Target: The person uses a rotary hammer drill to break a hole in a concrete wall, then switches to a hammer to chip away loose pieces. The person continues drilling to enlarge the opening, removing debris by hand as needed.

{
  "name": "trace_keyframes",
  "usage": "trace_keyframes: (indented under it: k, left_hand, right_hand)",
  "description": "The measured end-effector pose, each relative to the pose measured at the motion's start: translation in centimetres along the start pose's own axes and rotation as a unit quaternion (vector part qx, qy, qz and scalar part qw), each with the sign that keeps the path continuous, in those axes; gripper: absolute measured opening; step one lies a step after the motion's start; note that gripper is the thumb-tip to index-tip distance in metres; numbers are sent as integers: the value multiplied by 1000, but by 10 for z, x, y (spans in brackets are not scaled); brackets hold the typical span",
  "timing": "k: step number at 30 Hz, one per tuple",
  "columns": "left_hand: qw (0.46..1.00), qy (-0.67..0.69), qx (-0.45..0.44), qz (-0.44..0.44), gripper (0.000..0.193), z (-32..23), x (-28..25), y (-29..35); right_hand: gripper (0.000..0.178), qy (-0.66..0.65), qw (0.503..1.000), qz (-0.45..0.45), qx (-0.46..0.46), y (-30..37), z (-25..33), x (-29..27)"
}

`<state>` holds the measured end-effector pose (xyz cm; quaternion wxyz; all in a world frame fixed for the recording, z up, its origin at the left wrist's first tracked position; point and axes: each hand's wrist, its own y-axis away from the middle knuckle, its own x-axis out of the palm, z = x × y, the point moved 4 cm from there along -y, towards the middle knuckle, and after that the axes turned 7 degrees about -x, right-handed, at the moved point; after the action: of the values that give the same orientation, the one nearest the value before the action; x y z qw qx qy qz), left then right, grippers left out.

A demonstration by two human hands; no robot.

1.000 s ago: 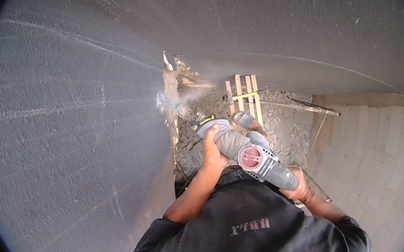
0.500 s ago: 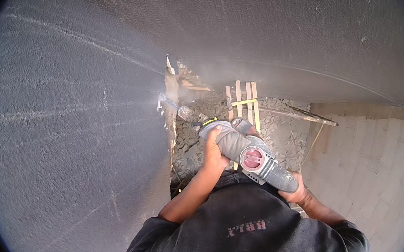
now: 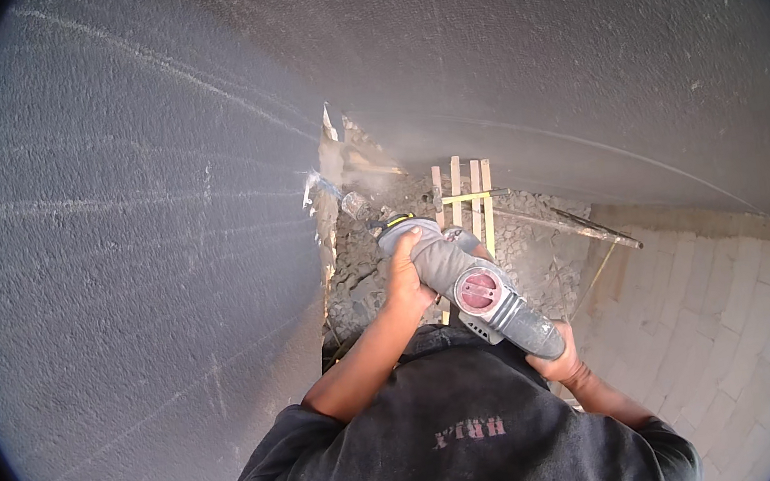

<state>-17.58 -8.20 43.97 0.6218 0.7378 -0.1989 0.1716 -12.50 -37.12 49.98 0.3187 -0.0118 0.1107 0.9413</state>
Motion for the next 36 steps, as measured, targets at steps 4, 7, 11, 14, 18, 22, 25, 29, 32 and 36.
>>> trace_keyframes:
  k: [4, 7, 11, 14, 18, 22, 25, 29, 32, 36]
  left_hand:
    - [1000, 3, 5, 5, 44, 1, 2, 2]
    - [1000, 1, -3, 21, 46, -1, 10, 7]
    - [1000, 5, 16, -3, 52, -21, 8, 0]
    - [998, -5, 52, -22, 54, -18, 12, 11]
    - [999, -9, 26, -18, 58, -21, 16, 12]
    - [999, -4, 17, -28, 61, -33, 20, 5]
    - [999, -7, 26, -29, 62, -27, 22, 11]
    - [999, 20, 13, -24, 58, -16, 8, -2]
    - [999, 29, 16, -38, 55, 4, -5, -5]
    - [998, 23, 46, -20, 50, 33, 6, 15]
  right_hand:
    - [24, 22, 1000, 13, -12, -6, 16, -2]
    - [24, 6, 1000, 5, 7, -2, 11, -3]
    - [24, 6, 1000, 20, -6, -21, 25, 6]
    - [25, -24, 1000, 9, 10, -13, 41, 6]
    - [29, 1, 999, 3, 32, -15, 52, 3]
    - [27, 12, 996, -87, 15, -13, 70, 9]
    - [23, 27, 981, -189, -25, -3, 49, 7]
    - [20, 19, 999, -9, 48, -7, 24, 2]
    - [20, -7, 996, -5, 84, 8, 21, -2]
    - [16, -12, 996, -45, 75, 40, 14, -12]
